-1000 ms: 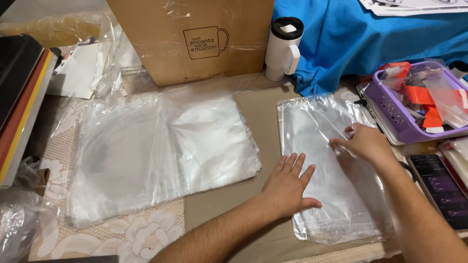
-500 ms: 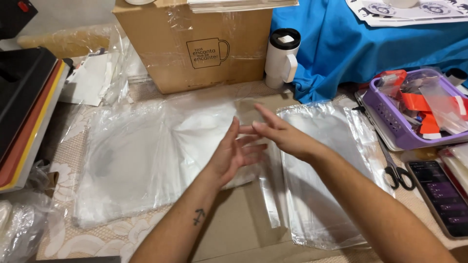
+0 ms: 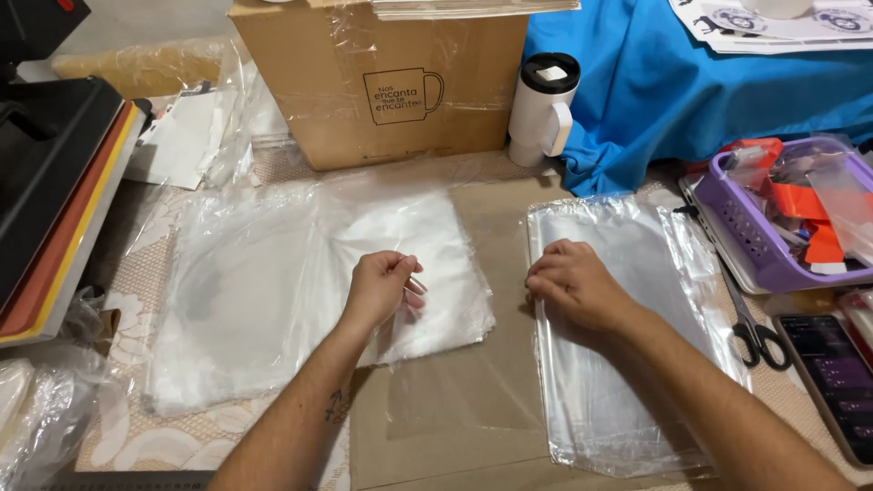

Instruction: Organizing and smoothing clear plastic packaging sleeves on a workbench near a heat press.

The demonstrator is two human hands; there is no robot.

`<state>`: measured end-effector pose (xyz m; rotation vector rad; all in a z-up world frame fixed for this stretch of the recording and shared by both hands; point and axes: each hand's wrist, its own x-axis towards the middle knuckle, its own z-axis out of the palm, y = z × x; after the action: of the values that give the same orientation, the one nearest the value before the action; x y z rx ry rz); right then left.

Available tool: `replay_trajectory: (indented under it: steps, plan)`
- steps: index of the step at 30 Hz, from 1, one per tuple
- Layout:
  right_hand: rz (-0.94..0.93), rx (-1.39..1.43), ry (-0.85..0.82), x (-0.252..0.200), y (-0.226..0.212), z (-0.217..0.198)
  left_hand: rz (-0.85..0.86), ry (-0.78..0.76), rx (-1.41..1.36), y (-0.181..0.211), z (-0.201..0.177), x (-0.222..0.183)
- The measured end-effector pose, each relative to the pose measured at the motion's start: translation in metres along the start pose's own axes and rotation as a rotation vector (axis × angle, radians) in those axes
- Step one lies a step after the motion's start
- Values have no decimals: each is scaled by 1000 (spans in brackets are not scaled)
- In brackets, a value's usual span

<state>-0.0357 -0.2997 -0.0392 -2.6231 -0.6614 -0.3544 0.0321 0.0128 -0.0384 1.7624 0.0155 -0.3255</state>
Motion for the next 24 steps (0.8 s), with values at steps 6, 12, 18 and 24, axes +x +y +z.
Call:
replay_trajectory:
  steps: [6, 12, 18, 24]
  plan:
    - [-162, -102, -70, 7, -15, 0, 190, 30, 178, 45, 0, -19]
    - [-263, -223, -56, -6, 20, 10, 297, 92, 293, 47, -4, 1]
    - [-116, -107, 286, -29, 52, 5, 452, 159, 208, 59, -55, 51]
    - [-133, -70, 373, -34, 67, -4, 377, 226, 75, 97, -159, 20]
